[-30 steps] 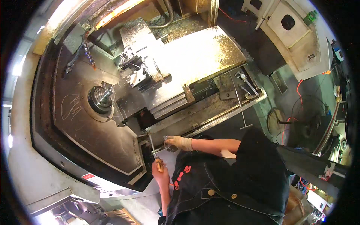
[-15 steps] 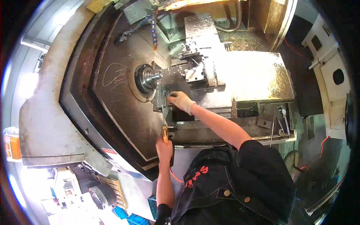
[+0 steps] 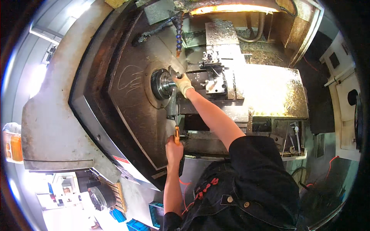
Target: The person operates a CNC lathe, repeatedly picking up small metal rings from a blue bin, placing them into the machine's chuck, and using a screwdriver to secure them. They also remove a metal tray of rings and place it into a bucket. The person wears gloves and uses a screwdriver throughout the process.
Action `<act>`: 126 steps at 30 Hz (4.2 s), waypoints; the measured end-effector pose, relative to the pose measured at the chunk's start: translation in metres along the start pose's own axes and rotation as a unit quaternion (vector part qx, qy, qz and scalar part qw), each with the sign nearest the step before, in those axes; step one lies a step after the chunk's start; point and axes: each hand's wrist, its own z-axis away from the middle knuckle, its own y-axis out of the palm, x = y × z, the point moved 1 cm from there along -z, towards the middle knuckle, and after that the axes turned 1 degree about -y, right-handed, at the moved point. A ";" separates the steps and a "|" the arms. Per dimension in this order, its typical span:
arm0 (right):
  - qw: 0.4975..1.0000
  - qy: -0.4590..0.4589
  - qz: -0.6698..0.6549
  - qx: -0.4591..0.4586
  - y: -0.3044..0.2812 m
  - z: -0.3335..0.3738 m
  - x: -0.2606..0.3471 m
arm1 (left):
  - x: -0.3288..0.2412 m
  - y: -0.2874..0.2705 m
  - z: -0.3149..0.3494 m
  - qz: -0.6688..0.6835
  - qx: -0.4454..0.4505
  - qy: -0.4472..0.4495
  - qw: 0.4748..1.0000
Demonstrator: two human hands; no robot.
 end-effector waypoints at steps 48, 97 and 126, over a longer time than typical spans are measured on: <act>0.955 -0.142 -0.251 0.066 -0.013 0.020 -0.038 | -0.040 -0.012 -0.055 -0.083 0.054 -0.019 0.995; 0.936 0.008 -0.317 0.153 -0.012 0.042 -0.060 | -0.067 0.012 -0.109 0.029 -0.014 0.058 0.998; 0.981 -0.140 0.015 0.136 -0.028 0.019 -0.018 | 0.066 -0.179 0.179 0.379 -0.120 0.035 0.917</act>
